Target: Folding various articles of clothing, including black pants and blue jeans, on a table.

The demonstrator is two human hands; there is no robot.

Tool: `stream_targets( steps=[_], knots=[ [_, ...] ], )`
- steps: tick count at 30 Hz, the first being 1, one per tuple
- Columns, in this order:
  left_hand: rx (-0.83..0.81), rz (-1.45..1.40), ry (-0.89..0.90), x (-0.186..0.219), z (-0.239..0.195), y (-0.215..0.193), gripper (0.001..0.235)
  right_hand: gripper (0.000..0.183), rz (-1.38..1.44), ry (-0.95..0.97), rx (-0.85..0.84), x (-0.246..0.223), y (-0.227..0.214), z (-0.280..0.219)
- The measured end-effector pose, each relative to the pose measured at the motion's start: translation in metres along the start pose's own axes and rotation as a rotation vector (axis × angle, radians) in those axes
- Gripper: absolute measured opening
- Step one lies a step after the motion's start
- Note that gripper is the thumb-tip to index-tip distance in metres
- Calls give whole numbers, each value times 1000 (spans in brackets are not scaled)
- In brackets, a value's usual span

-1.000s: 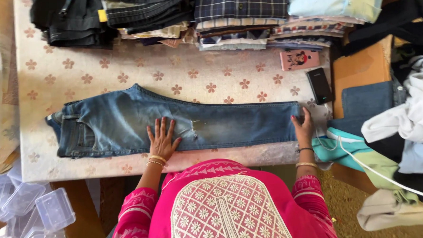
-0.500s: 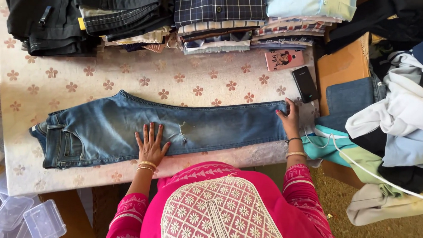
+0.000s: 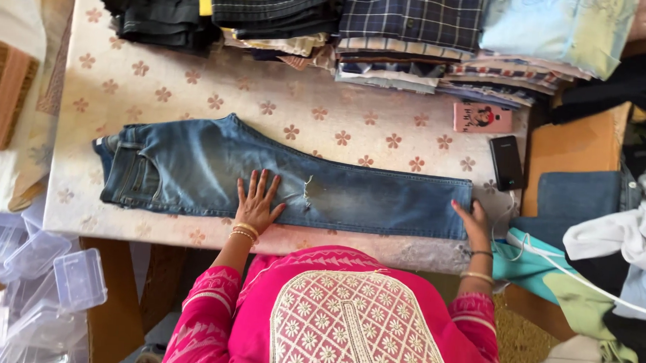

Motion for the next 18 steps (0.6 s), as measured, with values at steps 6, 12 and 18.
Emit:
stream_targets(
  steps=[6,12,18],
  knots=[
    [7,2,-2,0,0,-1,83,26,-106,51,24,24,3,-15],
    [-63,119,19,13,8,12,77,28,-256,-159,335,-48,-10,-35],
    [-137,39,249,85,25,13,79,30,-167,-275,527,-155,-49,-63]
  ],
)
Point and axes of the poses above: each hand's wrist, its own z-axis towards the middle knuckle, its own y-axis out of the palm, x = y × z, the point moved 6 cm from there along z, towards the middle knuckle, and after that the axes turned 10 degrees about -x, right-handed, at the moved point
